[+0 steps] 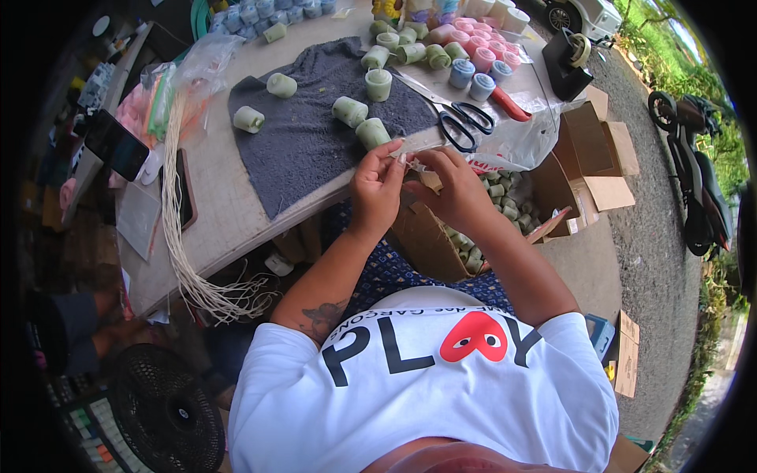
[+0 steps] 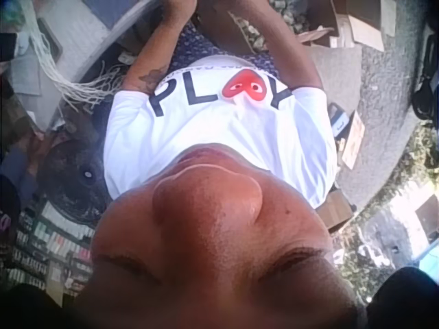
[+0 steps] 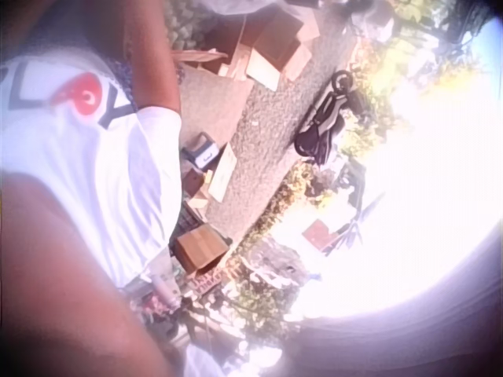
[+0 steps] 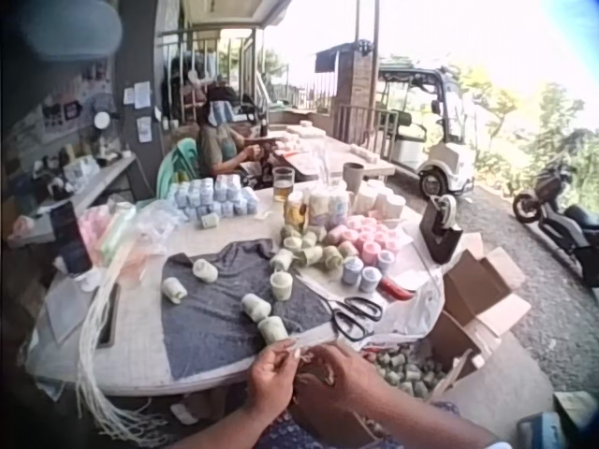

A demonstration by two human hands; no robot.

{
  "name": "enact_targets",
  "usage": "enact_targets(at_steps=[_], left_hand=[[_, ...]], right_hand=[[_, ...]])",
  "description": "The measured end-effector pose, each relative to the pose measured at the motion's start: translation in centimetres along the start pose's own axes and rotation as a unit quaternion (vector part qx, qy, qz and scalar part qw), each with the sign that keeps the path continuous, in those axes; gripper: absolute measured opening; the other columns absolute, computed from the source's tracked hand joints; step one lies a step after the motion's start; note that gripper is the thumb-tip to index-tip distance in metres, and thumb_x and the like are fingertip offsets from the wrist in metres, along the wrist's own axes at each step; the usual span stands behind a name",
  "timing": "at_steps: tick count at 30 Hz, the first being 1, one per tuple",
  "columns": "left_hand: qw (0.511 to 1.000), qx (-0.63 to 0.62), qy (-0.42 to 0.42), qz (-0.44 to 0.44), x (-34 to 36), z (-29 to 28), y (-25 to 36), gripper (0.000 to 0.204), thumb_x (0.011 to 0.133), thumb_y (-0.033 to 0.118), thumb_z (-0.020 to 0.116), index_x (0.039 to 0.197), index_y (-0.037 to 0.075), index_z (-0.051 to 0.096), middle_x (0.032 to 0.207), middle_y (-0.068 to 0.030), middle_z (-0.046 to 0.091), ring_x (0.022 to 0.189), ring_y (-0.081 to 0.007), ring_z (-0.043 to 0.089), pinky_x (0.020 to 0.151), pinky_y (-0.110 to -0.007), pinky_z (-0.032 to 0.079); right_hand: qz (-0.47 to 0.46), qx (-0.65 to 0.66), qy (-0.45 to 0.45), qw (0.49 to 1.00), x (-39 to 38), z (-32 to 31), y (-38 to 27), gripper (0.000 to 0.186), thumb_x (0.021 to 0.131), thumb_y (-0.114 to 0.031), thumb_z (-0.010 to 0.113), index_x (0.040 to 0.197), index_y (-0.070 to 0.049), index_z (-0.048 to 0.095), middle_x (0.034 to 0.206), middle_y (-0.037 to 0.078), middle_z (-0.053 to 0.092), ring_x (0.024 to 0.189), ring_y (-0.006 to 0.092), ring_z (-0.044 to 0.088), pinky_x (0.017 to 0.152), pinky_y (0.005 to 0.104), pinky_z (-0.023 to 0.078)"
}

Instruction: The person ties string around small cylindrical candles and cuts the excess with scissors. They repeat this process for several candles, placing the finished ones on a cloth on the table.

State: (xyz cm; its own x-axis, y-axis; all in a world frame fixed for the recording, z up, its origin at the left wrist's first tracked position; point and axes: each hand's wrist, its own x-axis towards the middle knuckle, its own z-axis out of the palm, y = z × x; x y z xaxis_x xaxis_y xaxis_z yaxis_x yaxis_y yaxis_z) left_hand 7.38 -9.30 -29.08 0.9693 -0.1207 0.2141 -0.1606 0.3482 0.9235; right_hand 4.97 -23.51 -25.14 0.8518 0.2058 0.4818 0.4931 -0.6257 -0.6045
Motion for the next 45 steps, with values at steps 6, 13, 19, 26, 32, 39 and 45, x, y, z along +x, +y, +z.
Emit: enact_targets(at_steps=[6, 13, 19, 26, 32, 39, 45], left_hand=[[0.999, 0.042, -0.006, -0.014, -0.1, -0.5, -0.5, 0.025, 0.093, 0.003, 0.05, 0.118, -0.001, 0.053, 0.094, -0.008, 0.065, 0.086, -0.0096, 0.062, 0.075, -0.023, 0.05], [0.934, 0.314, -0.084, 0.146, 0.7, -1.6, 1.2, 0.018, 0.092, 0.006, 0.051, 0.107, -0.001, 0.059, 0.093, -0.0149, 0.067, 0.086, -0.0249, 0.067, 0.074, -0.033, 0.053], [0.874, 0.432, -0.099, 0.199, 1.4, -2.0, 2.8, 0.012, 0.087, 0.003, 0.056, 0.098, 0.001, 0.062, 0.087, -0.0174, 0.065, 0.079, -0.031, 0.066, 0.068, -0.036, 0.053], [0.884, 0.416, -0.071, 0.2, 1.4, -2.0, 2.8, 0.008, 0.085, 0.002, 0.059, 0.092, 0.001, 0.063, 0.083, -0.0166, 0.065, 0.076, -0.0293, 0.066, 0.066, -0.034, 0.052], [0.903, 0.389, -0.065, 0.172, 1.6, -2.3, 1.9, 0.009, 0.088, 0.002, 0.057, 0.093, -0.001, 0.064, 0.084, -0.0144, 0.067, 0.077, -0.0187, 0.068, 0.067, -0.028, 0.054], [0.904, 0.388, -0.053, 0.171, 1.6, -2.3, 1.5, 0.01, 0.089, 0.003, 0.057, 0.094, -0.002, 0.064, 0.084, -0.0137, 0.066, 0.077, -0.0174, 0.068, 0.066, -0.027, 0.054], [0.91, 0.381, -0.049, 0.154, 1.6, -2.4, 1.3, 0.01, 0.089, 0.004, 0.057, 0.095, -0.002, 0.063, 0.083, -0.0133, 0.066, 0.076, -0.0165, 0.068, 0.065, -0.027, 0.054]], right_hand=[[-0.102, -0.142, 0.0, 0.985, 0.2, 0.6, 0.2, 0.033, 0.071, -0.01, 0.064, 0.103, -0.004, 0.059, 0.093, 0.011, 0.058, 0.088, 0.0291, 0.058, 0.079, 0.0372, 0.047], [-0.126, -0.204, -0.073, 0.968, 0.6, -0.4, 0.5, 0.027, 0.07, -0.012, 0.057, 0.096, -0.003, 0.057, 0.092, 0.011, 0.056, 0.091, 0.028, 0.056, 0.083, 0.0368, 0.046], [-0.12, -0.219, -0.126, 0.96, 1.3, -1.5, 0.2, 0.024, 0.071, -0.01, 0.056, 0.094, -0.002, 0.054, 0.091, 0.012, 0.056, 0.091, 0.0291, 0.057, 0.082, 0.0371, 0.046], [-0.132, -0.188, -0.141, 0.963, 1.4, -2.3, 0.0, 0.024, 0.07, -0.007, 0.058, 0.093, -0.002, 0.054, 0.089, 0.013, 0.056, 0.089, 0.0311, 0.057, 0.08, 0.0381, 0.047], [-0.078, -0.076, -0.026, 0.994, 1.2, -1.5, -0.5, 0.013, 0.078, -0.003, 0.064, 0.091, -0.002, 0.06, 0.086, 0.014, 0.059, 0.076, 0.0329, 0.06, 0.066, 0.0399, 0.05], [-0.059, -0.062, 0.004, 0.996, 1.1, -0.9, -0.7, 0.013, 0.073, 0.0, 0.063, 0.086, -0.001, 0.062, 0.083, 0.014, 0.061, 0.072, 0.0339, 0.061, 0.064, 0.0401, 0.05], [-0.025, -0.066, -0.003, 0.997, 0.8, -1.3, -0.6, 0.013, 0.073, 0.0, 0.063, 0.085, -0.001, 0.062, 0.081, 0.014, 0.06, 0.073, 0.0332, 0.06, 0.064, 0.0392, 0.049]])
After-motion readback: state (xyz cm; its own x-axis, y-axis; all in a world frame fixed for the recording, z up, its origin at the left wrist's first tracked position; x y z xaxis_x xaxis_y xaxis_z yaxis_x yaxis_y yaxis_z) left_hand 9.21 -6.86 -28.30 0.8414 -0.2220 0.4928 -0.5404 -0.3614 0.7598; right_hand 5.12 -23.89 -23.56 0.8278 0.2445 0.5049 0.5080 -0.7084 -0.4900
